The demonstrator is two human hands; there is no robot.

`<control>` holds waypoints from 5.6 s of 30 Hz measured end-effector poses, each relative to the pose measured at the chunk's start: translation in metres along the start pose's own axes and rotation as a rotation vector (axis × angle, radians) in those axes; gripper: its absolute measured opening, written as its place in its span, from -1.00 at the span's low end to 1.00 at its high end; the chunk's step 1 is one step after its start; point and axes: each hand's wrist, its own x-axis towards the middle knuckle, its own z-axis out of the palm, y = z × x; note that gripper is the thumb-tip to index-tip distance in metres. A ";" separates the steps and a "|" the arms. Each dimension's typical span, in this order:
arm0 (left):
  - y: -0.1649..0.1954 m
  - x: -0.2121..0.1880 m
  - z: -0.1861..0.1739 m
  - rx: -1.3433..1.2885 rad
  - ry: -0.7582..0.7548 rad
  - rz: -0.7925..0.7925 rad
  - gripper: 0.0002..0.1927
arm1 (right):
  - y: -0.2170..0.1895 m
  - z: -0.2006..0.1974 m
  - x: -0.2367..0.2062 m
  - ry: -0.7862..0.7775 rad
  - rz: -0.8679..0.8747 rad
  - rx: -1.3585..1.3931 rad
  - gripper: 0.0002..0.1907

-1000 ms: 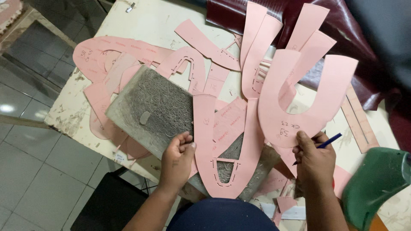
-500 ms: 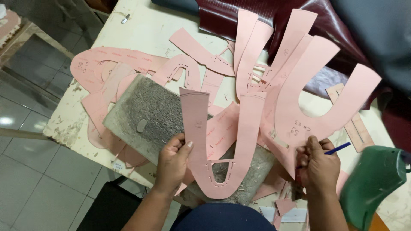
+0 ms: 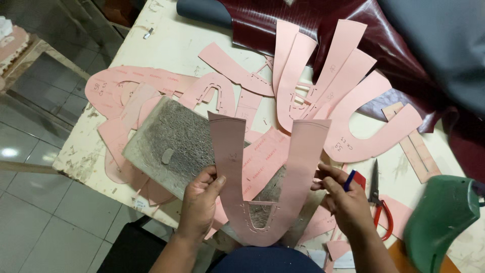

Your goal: The person cuts pink paper shoe pattern pieces with scissors, aligns and stacks the U-shaped pattern pieces on the workbench, marks them with a blue pen, bends and folds the pieces to shape them, and trims edges with scissors. A green shoe last and rolls of material sit on the table.

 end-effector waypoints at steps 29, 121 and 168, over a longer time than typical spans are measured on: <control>0.050 0.009 0.024 0.585 0.030 0.059 -0.50 | 0.035 -0.027 -0.008 0.346 -0.348 -1.082 -0.59; 0.071 0.016 0.109 0.188 -0.650 -0.728 -0.40 | -0.016 -0.021 -0.083 -0.358 0.205 -0.359 -0.22; 0.071 0.013 0.100 0.161 -0.643 -0.736 -0.41 | 0.003 -0.030 -0.078 -0.316 0.016 -0.391 -0.50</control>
